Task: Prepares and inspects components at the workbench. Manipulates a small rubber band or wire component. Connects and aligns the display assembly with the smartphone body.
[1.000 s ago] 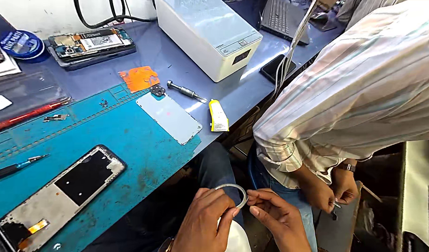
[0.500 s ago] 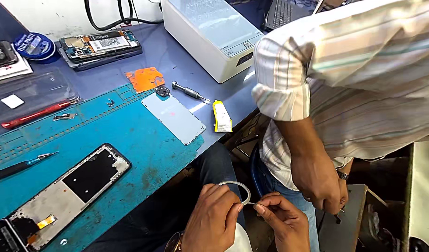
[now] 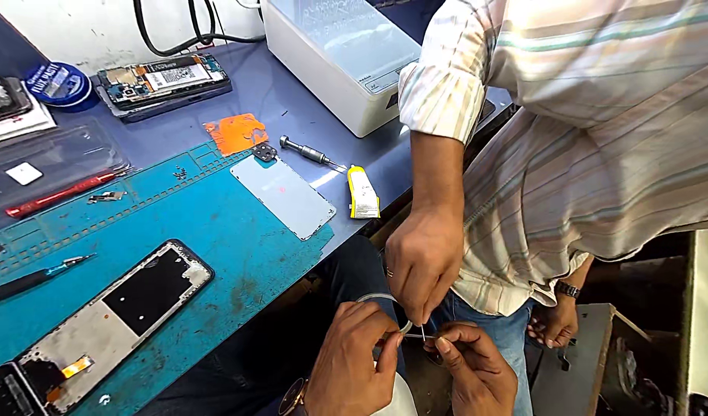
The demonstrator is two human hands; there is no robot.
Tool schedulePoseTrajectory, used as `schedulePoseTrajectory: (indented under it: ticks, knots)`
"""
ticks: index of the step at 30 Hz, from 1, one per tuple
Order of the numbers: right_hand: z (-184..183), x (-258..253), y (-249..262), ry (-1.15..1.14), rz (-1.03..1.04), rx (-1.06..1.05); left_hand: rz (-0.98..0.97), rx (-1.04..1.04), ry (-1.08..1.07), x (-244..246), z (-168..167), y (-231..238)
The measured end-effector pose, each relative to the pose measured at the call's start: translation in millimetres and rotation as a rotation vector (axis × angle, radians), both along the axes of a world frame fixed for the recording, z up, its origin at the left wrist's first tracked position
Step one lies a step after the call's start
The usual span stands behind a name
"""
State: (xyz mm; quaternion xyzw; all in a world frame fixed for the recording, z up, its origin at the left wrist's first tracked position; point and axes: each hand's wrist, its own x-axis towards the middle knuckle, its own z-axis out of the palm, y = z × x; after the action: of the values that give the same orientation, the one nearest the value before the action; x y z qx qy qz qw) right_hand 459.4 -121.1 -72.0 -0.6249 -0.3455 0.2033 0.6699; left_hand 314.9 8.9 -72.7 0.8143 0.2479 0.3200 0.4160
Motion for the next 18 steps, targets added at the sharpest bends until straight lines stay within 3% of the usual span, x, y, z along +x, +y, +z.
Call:
schedulePoseTrajectory:
  ticks: [18]
  knots:
    - [-7.2,-3.2,3.8,-0.08,-0.021,0.053,0.071,0.014,-0.035,4.8,-4.2,-6.8]
